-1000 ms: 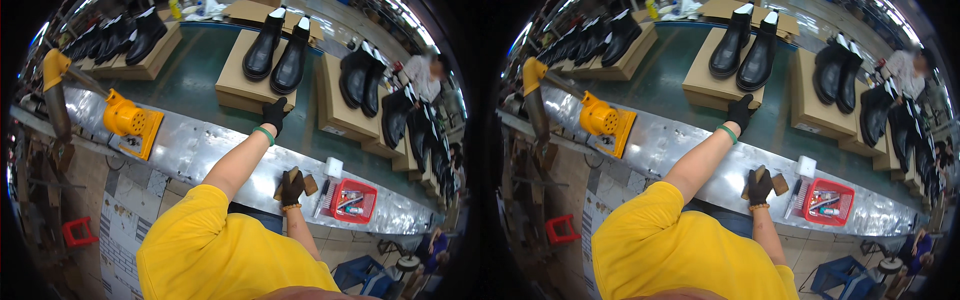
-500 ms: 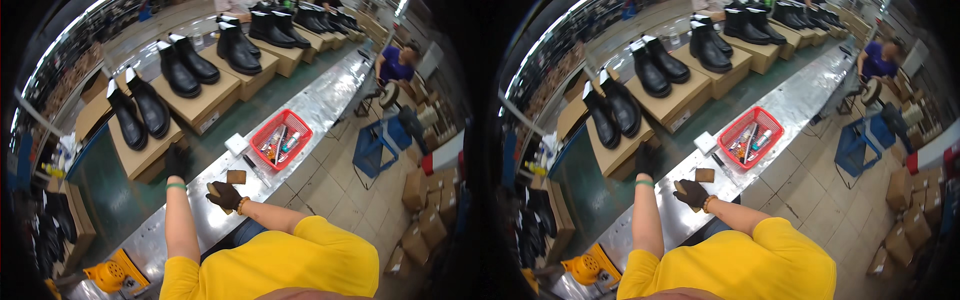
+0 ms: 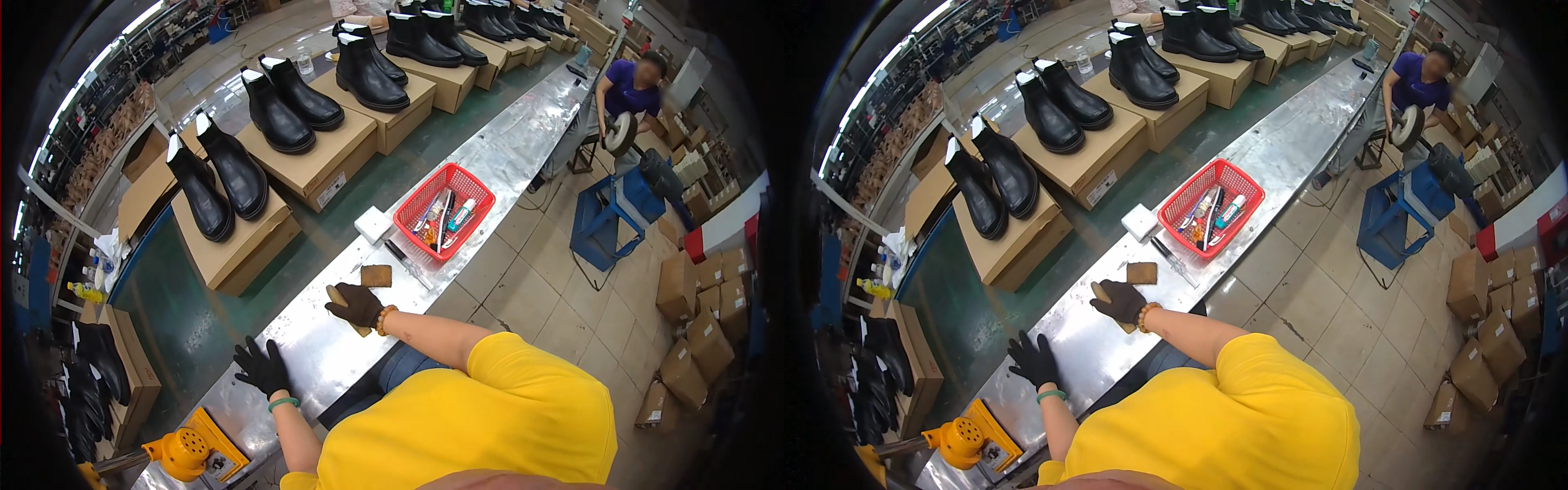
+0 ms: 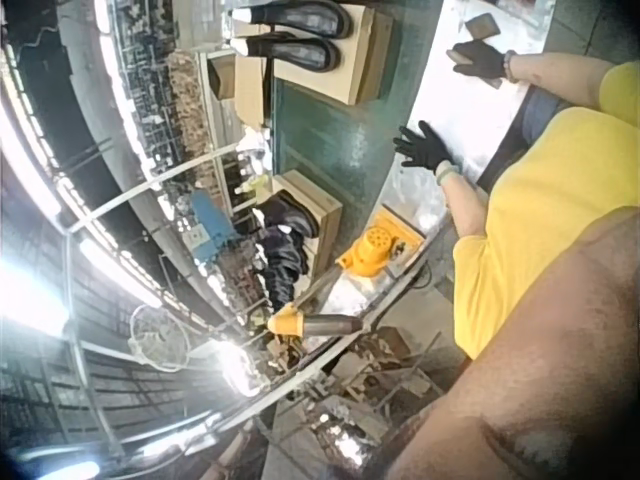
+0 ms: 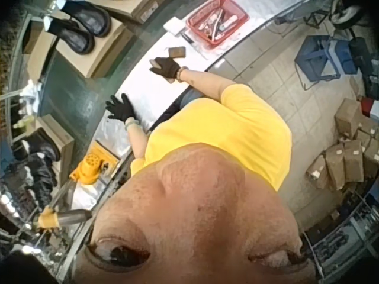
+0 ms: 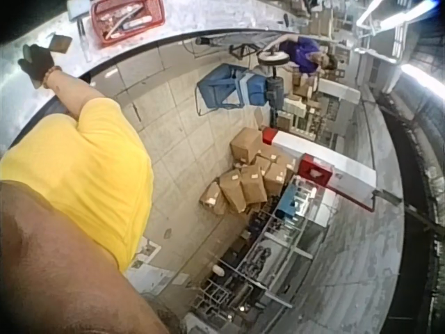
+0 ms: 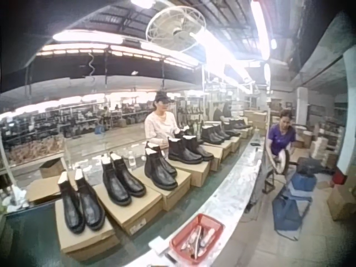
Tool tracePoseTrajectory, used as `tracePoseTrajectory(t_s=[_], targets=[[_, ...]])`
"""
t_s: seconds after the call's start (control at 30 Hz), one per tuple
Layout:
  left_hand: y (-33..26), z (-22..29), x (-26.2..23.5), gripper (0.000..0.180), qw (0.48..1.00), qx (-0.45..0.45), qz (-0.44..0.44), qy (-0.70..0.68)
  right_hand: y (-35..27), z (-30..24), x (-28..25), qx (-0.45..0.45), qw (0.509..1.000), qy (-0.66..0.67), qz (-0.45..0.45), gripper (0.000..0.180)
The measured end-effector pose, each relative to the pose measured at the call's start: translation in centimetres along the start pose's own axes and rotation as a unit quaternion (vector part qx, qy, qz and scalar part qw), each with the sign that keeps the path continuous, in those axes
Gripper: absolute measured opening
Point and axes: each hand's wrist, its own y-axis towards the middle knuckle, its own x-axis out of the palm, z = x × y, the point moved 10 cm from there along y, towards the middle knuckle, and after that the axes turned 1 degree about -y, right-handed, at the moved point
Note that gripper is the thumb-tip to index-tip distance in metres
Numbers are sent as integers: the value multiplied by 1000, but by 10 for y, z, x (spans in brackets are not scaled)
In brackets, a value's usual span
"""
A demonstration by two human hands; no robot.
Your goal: The person cleans black leather boots on a factory assembly line. They pick up boots from a conveyor belt, use a wooden brush to scrub the soles and sides, and then wipe the boots with a white cloth. The cleaned boots are placed back onto the conveyor belt.
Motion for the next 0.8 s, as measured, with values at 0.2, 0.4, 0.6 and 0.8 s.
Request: tracePoseTrajectory(t_s=[0.2,0.4,0.6,0.8], targets=[[-5,-5,-1,64,1000,-12,13,7,5,16,-2,125,989,66,54,43],[-3,-15,4,63,996,2,82,-35,16,-33,18,7,995,67,73,55],[-12,-15,14,58,969,69,174,-162,13,-75,93,-169,964,-176,-110,42],[-8,-40,-12,43,907,-17,165,-387,1,-100,89,-313,902,-289,-66,24]])
